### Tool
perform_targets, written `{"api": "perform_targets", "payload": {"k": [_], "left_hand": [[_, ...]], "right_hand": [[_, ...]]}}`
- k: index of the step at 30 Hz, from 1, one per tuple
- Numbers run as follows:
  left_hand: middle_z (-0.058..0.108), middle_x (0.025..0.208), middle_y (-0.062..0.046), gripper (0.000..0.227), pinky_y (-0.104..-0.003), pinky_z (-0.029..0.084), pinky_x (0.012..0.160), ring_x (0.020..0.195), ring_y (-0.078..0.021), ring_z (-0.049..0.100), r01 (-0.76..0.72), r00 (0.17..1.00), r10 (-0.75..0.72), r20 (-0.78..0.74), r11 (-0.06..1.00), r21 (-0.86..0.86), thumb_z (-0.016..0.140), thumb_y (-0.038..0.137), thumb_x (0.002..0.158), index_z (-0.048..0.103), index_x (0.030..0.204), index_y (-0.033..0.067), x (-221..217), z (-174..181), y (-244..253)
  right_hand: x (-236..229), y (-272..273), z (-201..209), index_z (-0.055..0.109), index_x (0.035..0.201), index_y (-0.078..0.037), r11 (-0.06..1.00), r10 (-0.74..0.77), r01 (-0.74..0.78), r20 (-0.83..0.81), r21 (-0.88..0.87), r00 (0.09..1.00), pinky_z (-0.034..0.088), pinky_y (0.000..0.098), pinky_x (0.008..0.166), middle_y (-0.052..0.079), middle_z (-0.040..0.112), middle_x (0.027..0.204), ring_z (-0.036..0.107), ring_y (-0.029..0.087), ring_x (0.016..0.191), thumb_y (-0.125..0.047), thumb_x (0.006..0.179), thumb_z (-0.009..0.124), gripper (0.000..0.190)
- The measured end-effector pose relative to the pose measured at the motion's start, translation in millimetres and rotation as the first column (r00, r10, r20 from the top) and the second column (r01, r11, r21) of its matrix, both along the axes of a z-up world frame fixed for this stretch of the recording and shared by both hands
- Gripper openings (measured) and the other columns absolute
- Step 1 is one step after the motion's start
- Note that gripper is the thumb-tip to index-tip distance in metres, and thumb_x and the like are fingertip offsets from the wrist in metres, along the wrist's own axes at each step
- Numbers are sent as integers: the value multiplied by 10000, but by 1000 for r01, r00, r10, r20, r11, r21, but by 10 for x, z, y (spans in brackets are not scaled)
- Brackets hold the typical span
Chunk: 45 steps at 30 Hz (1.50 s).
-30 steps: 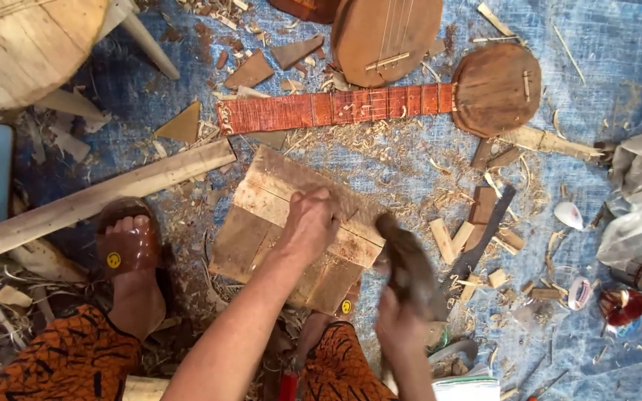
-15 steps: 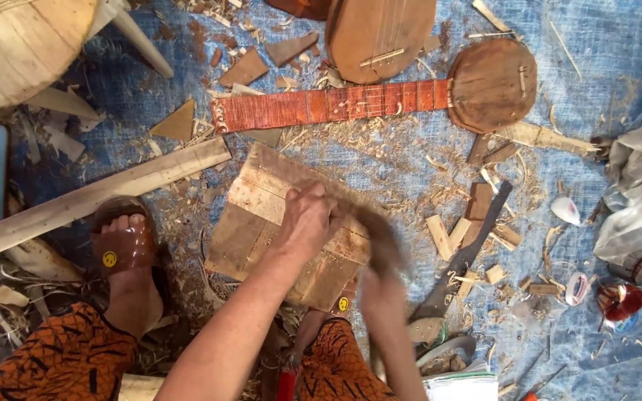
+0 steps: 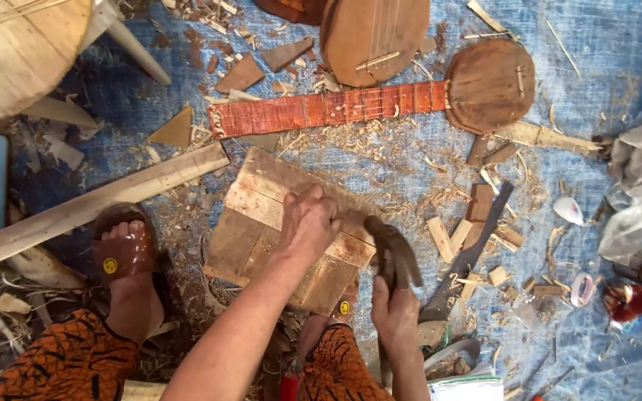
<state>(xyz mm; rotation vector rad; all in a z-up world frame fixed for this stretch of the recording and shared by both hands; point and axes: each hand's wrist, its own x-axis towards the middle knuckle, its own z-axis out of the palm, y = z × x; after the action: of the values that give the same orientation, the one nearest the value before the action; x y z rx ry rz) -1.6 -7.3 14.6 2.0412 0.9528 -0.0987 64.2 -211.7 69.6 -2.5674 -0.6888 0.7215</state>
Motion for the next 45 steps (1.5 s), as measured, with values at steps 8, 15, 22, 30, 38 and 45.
{"api": "perform_targets", "payload": {"k": [8,15,22,30,38,45], "left_hand": [[635,971,-17,106,-435,390,964,970,-170,600,43,998,-44,-40,999,-26,832,161,827,805,918,113,-1,-28,28],[691,930,-6,132,-400,446,967,872,-144,653,-29,999,34,33,989,-145,775,52,847,760,955,127,-81,112,86],[631,941,-46,33,-391,476,978,993,-221,557,124,966,-187,178,941,316,764,90,850,761,819,80,56,13,-217],[613,855,-37,141,-227,577,570,639,-124,587,-193,976,216,-17,828,-527,478,74,1066,616,1080,94,150,355,-92],[781,907,-31,123,-203,601,547,615,-88,659,-306,947,322,-2,896,-322,687,108,946,783,1018,129,76,62,-207],[631,1013,-40,224,-204,565,438,561,-96,585,-246,969,239,-62,910,-333,617,171,990,725,1186,173,-27,-61,-118]], "right_hand": [[-38,23,-118,487,1380,8,974,130,-129,6,186,991,477,262,356,26,603,607,536,145,429,-205,1006,491,430],[46,14,86,483,1390,-5,978,41,-49,41,200,998,479,308,355,89,748,718,604,160,412,-175,961,540,466],[52,-188,-25,584,1152,7,985,9,-18,53,173,999,469,314,364,60,661,570,600,181,401,-195,966,545,277],[73,-345,-70,518,1322,16,989,-56,52,25,138,998,513,323,381,61,689,590,662,197,430,-250,965,552,447],[66,-306,-140,393,1462,16,967,69,-68,5,246,998,455,242,318,-7,646,533,564,126,353,-246,1000,493,540],[49,-164,-15,394,1501,-4,987,26,-13,-77,157,997,381,252,320,-22,516,469,448,112,359,-392,984,489,654]]}}
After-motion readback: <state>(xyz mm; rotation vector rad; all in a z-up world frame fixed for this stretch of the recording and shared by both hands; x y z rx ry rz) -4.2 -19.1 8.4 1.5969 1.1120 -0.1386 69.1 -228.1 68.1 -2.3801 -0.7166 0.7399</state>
